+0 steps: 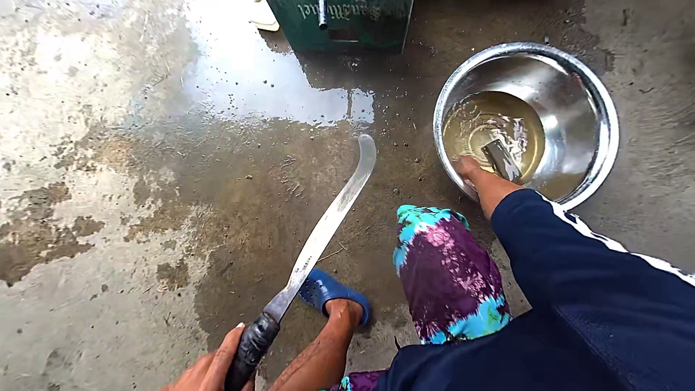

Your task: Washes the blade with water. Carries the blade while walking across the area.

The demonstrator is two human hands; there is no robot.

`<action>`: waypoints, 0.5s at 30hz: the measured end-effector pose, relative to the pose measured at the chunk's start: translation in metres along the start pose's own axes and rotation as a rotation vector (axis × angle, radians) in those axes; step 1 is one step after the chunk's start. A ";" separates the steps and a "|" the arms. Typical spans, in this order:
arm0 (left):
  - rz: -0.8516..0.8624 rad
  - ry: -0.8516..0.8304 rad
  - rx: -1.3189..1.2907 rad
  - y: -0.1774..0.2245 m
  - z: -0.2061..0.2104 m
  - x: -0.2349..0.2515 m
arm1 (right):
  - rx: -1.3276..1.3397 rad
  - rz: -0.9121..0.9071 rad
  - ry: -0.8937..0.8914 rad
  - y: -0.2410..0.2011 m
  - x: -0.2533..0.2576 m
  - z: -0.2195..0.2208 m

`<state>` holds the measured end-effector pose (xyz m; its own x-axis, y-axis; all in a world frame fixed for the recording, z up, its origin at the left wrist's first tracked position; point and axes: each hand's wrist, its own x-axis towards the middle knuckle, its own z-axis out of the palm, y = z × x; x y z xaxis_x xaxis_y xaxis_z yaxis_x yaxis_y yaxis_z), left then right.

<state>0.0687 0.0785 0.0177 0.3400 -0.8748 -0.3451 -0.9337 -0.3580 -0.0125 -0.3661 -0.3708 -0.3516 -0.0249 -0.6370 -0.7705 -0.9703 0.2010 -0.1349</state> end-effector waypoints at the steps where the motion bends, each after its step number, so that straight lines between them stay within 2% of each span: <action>1: 0.016 -0.024 0.008 -0.002 0.000 0.004 | -0.029 0.024 0.016 0.011 0.007 0.001; 3: 0.047 -0.025 0.021 -0.008 0.000 0.017 | 0.097 0.089 0.027 0.008 0.004 0.000; 6: 0.102 -0.058 -0.035 -0.012 0.003 0.046 | 0.696 0.056 0.014 -0.037 -0.024 -0.017; 9: 0.107 -0.148 -0.121 -0.003 -0.001 0.084 | 1.018 -0.007 -0.024 -0.076 -0.059 -0.059; 11: 0.068 -0.242 -0.174 0.003 -0.004 0.104 | 0.991 -0.145 -0.099 -0.127 -0.102 -0.098; 13: 0.029 -0.337 -0.217 0.005 -0.007 0.116 | 0.722 -0.241 -0.156 -0.177 -0.151 -0.119; 15: 0.018 -0.324 -0.272 0.002 -0.006 0.118 | 0.424 -0.273 -0.246 -0.226 -0.195 -0.131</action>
<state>0.1079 -0.0269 -0.0178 0.2305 -0.7496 -0.6204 -0.8608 -0.4544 0.2292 -0.1731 -0.3896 -0.0886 0.3199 -0.5253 -0.7885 -0.7507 0.3672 -0.5492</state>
